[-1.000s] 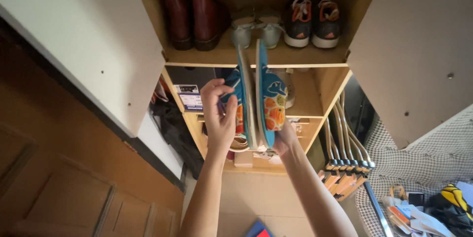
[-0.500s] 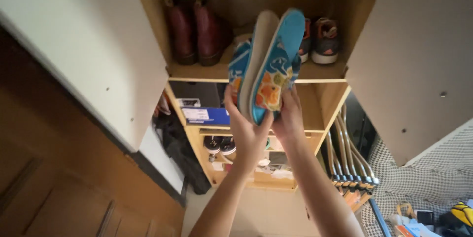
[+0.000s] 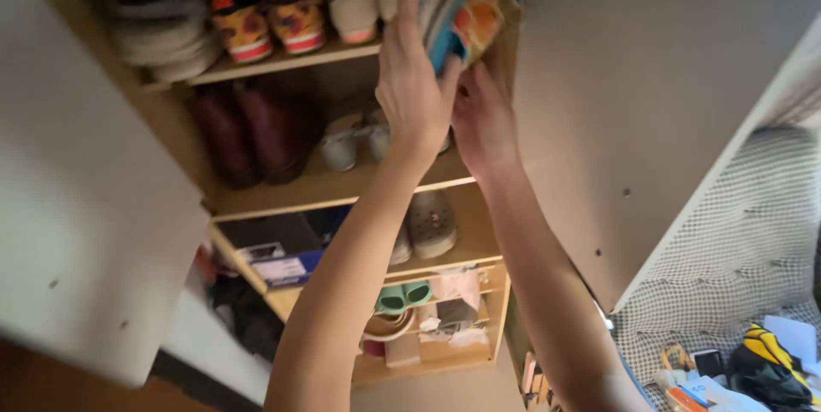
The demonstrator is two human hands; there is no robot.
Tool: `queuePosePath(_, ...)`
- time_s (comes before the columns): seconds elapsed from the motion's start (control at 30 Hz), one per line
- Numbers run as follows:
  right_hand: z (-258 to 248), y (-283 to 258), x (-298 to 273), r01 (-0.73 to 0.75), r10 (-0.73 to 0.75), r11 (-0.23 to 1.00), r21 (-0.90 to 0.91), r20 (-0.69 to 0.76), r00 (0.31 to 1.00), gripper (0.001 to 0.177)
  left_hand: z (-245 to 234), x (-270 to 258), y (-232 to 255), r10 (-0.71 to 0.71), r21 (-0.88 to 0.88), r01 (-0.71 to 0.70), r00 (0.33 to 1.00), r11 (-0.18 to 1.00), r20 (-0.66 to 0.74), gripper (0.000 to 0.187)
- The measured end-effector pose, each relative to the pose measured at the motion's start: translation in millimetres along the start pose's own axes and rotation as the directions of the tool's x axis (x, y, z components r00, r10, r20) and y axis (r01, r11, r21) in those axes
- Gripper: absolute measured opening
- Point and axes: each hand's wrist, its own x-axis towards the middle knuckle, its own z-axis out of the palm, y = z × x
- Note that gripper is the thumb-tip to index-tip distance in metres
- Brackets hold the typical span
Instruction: Organize shoes into a cabinet and inspect items within a shoebox.
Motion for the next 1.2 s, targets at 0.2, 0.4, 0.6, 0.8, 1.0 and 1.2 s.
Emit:
queuePosePath(0.2,12.8,-21.6,68.1,-0.001,-0.011,0.990,-0.141,-0.087,0.996,0.054,50.6,24.9,-18.6,-0.129,-0.161,0.119,0.990,0.980,-0.053,0.079)
queuePosePath(0.4,-30.1,-23.7,102.0,0.095,-0.110,0.987,-0.126,-0.115,0.987,0.042,112.9,55.8,-39.9,-0.215,-0.279,0.197,0.976,0.940,-0.035,0.063)
queuePosePath(0.6,-53.9,-14.2,64.9,0.090,-0.143,0.974,-0.208,-0.254,0.957,0.055,193.7,81.0,-70.2,-0.351,0.065,0.347,0.933,0.936,0.077,0.079)
queuePosePath(0.8,-51.2,-15.8,43.4,0.022,-0.127,0.952,-0.307,-0.329,0.936,0.071,222.0,73.4,-122.3,-0.349,0.443,0.156,0.848,0.883,0.399,0.119)
queuePosePath(1.0,-35.2,-10.7,29.5,0.003,-0.120,0.922,-0.387,-0.280,0.952,0.070,191.3,53.5,-127.0,-0.154,0.356,0.055,0.954,0.933,0.256,0.105)
queuePosePath(1.2,-13.2,-24.0,-44.4,0.164,-0.350,0.682,-0.712,-0.122,0.929,0.053,108.9,-2.2,-64.3,-0.100,0.148,0.085,0.990,0.985,0.096,0.059)
